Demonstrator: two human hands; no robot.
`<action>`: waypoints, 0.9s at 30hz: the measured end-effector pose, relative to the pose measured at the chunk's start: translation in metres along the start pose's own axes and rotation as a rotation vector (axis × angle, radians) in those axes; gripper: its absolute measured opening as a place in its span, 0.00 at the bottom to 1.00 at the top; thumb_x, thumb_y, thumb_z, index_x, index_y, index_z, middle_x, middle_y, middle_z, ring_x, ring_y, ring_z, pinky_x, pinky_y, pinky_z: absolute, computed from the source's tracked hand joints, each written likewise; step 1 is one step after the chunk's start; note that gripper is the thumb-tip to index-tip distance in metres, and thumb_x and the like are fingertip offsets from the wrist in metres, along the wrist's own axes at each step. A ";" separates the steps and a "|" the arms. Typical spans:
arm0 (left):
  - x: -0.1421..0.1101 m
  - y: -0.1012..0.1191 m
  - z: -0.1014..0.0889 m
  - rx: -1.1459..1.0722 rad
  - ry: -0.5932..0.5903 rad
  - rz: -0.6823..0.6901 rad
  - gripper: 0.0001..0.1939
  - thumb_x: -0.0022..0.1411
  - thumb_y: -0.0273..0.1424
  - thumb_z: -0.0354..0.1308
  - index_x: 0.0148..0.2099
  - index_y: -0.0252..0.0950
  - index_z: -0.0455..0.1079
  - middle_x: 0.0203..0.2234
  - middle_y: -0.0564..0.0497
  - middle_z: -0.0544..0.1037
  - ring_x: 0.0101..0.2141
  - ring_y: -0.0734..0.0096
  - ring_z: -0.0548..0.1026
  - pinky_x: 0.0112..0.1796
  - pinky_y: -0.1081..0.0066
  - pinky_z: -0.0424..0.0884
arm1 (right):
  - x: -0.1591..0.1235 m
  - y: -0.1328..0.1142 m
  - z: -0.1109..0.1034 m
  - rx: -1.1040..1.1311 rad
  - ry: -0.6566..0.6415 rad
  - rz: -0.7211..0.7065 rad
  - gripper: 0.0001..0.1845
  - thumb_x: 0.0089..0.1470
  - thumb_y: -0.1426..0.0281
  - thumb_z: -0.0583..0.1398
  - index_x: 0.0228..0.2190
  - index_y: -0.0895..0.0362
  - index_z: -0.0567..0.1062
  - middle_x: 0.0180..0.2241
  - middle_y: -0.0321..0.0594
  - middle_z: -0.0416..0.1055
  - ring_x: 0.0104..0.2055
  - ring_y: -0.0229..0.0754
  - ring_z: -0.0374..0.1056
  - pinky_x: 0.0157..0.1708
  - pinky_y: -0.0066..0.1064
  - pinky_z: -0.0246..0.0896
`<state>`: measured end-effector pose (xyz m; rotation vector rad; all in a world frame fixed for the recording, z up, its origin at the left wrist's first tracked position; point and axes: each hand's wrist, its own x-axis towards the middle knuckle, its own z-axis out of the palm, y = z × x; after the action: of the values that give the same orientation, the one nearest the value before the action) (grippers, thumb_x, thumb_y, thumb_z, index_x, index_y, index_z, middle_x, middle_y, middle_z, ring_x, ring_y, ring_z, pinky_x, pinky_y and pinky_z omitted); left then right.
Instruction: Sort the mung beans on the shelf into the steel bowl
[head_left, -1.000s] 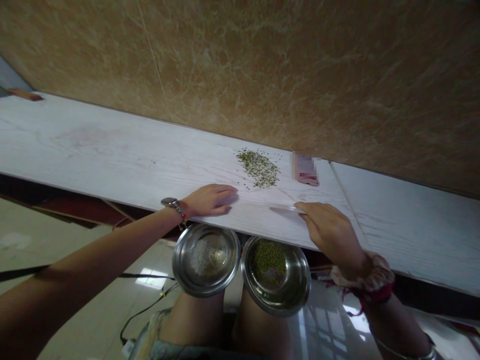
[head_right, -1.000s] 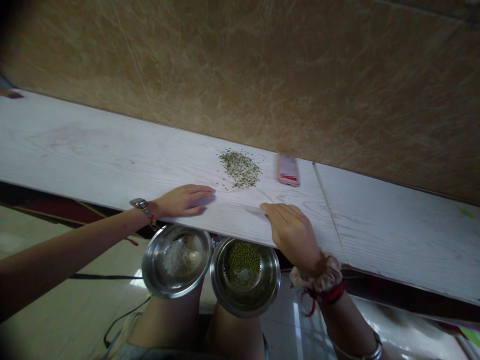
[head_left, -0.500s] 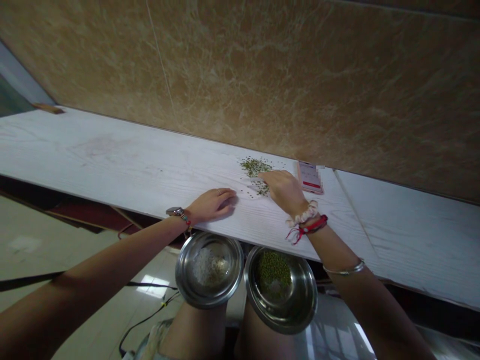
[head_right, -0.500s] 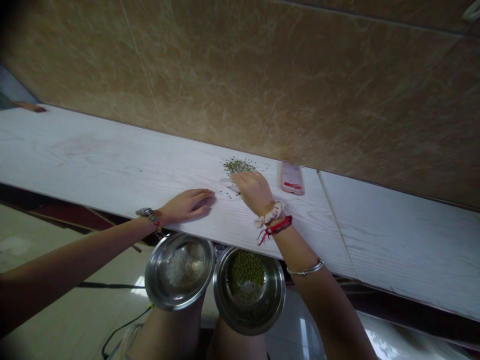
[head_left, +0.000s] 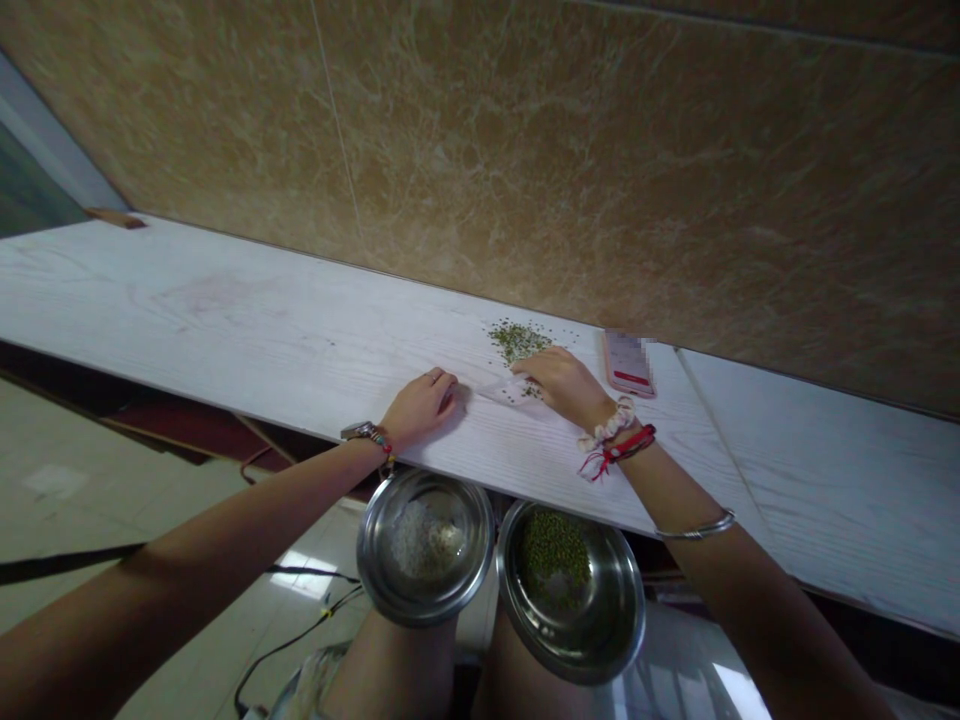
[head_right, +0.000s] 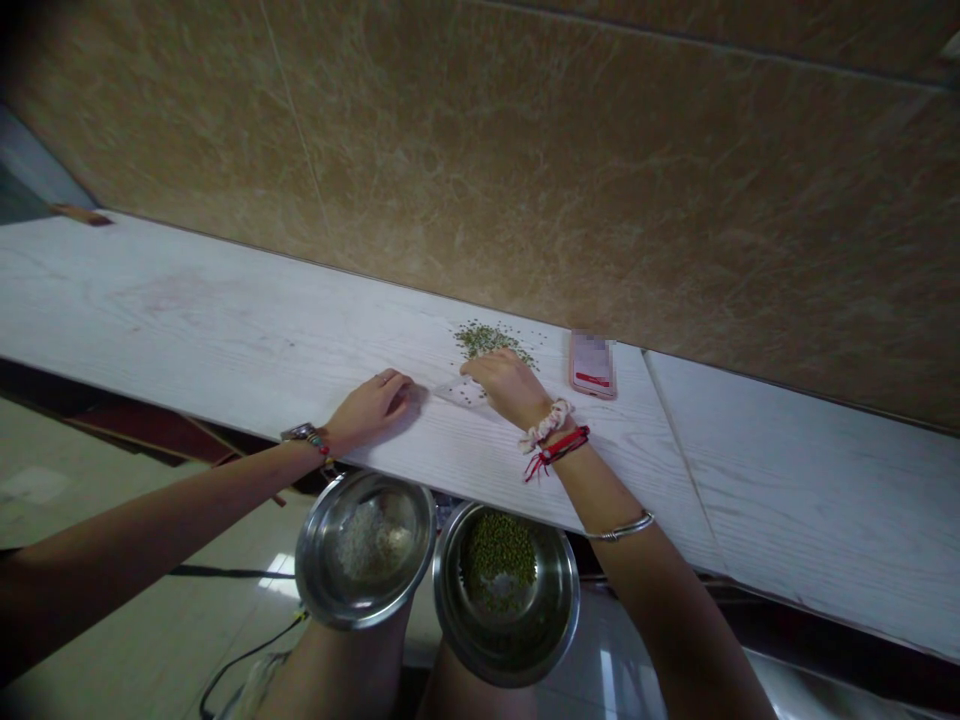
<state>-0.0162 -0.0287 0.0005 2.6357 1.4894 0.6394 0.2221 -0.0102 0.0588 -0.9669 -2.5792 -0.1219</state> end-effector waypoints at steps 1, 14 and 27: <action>0.000 0.000 0.000 0.000 -0.003 -0.002 0.10 0.61 0.30 0.45 0.41 0.33 0.64 0.36 0.42 0.71 0.36 0.61 0.71 0.37 0.63 0.70 | -0.003 0.001 -0.001 0.008 0.000 -0.005 0.19 0.48 0.84 0.51 0.36 0.55 0.75 0.37 0.38 0.77 0.41 0.40 0.70 0.44 0.37 0.59; 0.001 -0.001 0.002 0.045 0.011 0.040 0.08 0.61 0.29 0.46 0.40 0.33 0.64 0.35 0.44 0.71 0.34 0.63 0.71 0.36 0.65 0.70 | -0.023 0.010 -0.016 -0.057 0.074 0.022 0.22 0.46 0.84 0.50 0.38 0.54 0.75 0.37 0.39 0.77 0.42 0.41 0.70 0.43 0.38 0.60; 0.001 -0.002 0.002 0.020 0.018 0.047 0.09 0.61 0.29 0.46 0.41 0.33 0.64 0.37 0.43 0.72 0.36 0.62 0.72 0.38 0.65 0.70 | -0.045 0.016 -0.025 0.009 -0.022 -0.026 0.19 0.48 0.84 0.51 0.36 0.55 0.75 0.36 0.38 0.77 0.40 0.39 0.71 0.44 0.38 0.61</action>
<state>-0.0167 -0.0271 -0.0011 2.6950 1.4495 0.6564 0.2719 -0.0314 0.0640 -0.9372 -2.6103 -0.1074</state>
